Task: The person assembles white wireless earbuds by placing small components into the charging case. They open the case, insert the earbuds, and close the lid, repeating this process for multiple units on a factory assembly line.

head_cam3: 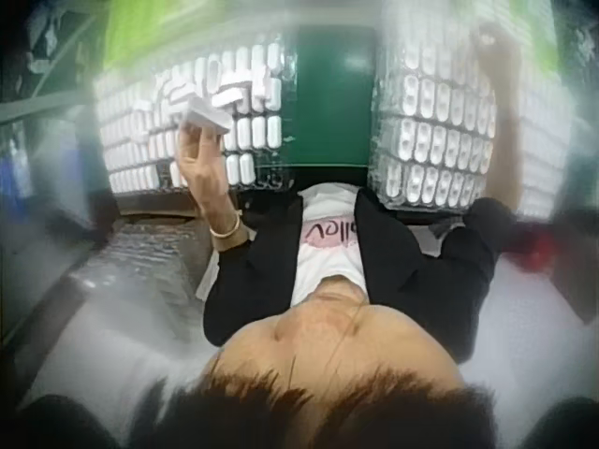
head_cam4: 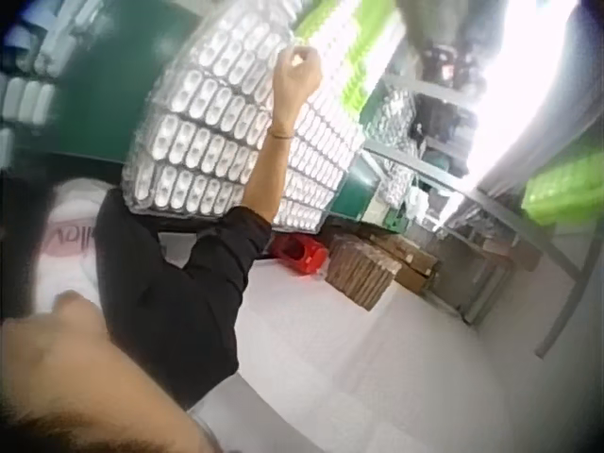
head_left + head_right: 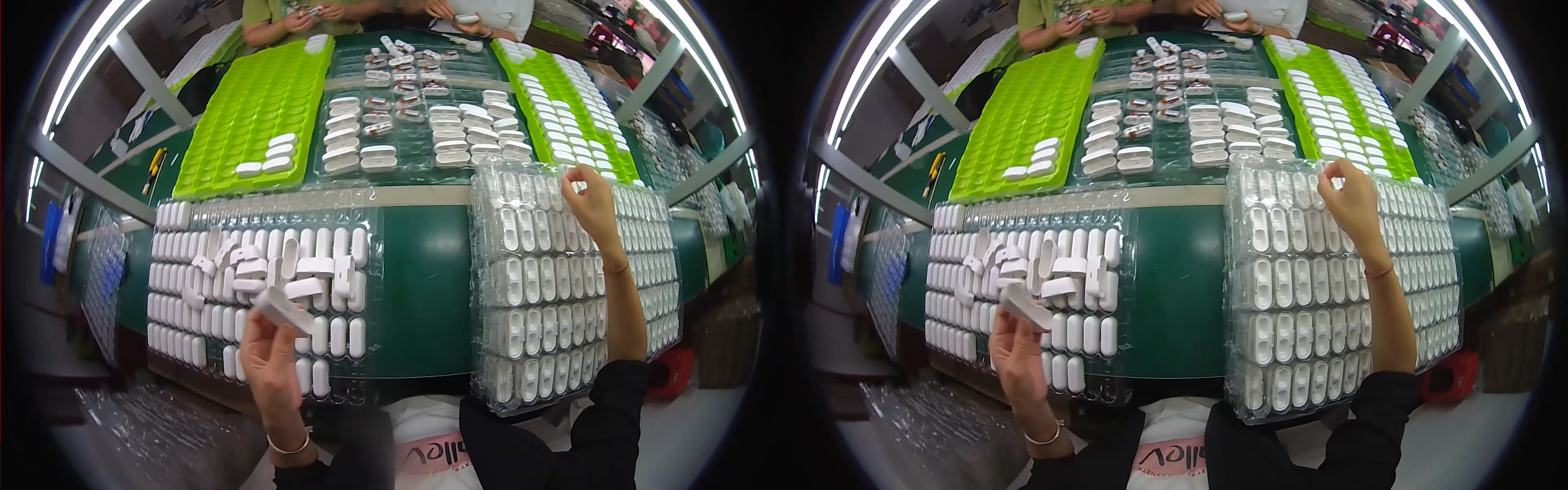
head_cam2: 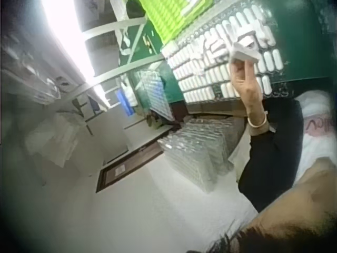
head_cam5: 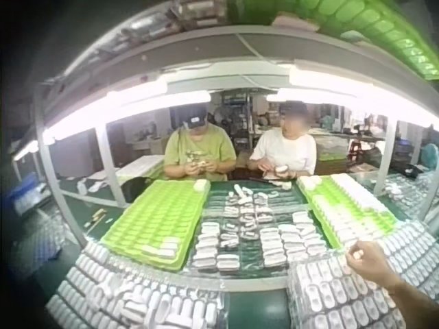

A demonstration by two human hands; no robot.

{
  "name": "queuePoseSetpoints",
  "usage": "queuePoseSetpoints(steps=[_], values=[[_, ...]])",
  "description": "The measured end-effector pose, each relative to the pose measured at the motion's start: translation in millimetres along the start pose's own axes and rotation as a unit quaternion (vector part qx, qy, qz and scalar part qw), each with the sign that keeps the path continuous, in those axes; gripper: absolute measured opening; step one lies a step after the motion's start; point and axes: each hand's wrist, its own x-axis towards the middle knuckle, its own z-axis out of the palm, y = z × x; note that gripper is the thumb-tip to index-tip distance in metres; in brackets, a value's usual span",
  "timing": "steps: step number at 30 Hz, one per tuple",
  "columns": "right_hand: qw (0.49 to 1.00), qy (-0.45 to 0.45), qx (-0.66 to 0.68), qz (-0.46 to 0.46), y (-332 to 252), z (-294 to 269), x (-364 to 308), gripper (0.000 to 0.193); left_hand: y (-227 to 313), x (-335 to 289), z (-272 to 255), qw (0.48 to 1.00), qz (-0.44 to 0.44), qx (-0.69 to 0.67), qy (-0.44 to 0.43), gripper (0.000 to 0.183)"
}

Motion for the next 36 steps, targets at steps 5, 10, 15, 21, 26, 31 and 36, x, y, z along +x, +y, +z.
queuePoseSetpoints(steps=[5,10,15,21,26,31,36], values=[[0.936,-0.124,0.298,0.143,-72,-22,-25,0.006,-21,-26,46,0.988,-0.089,-0.108,-0.069,0.039],[0.799,-0.231,0.522,0.190,-108,-30,-64,0.011,-37,-32,81,0.973,-0.154,-0.114,-0.126,0.040],[0.726,-0.338,0.546,0.248,-129,-43,-90,0.020,-48,-39,103,0.956,-0.214,-0.087,-0.182,0.039],[0.692,-0.335,0.594,0.237,-138,-45,-121,0.027,-58,-48,109,0.949,-0.236,-0.100,-0.183,0.037],[0.742,-0.335,0.549,0.188,-141,-43,-128,0.028,-53,-49,107,0.954,-0.170,-0.119,-0.219,0.038],[0.791,-0.325,0.499,0.143,-142,-42,-128,0.021,-53,-52,114,0.951,-0.140,-0.125,-0.244,0.038],[0.778,-0.325,0.514,0.157,-146,-43,-128,0.027,-60,-55,111,0.954,-0.124,-0.112,-0.249,0.037]])
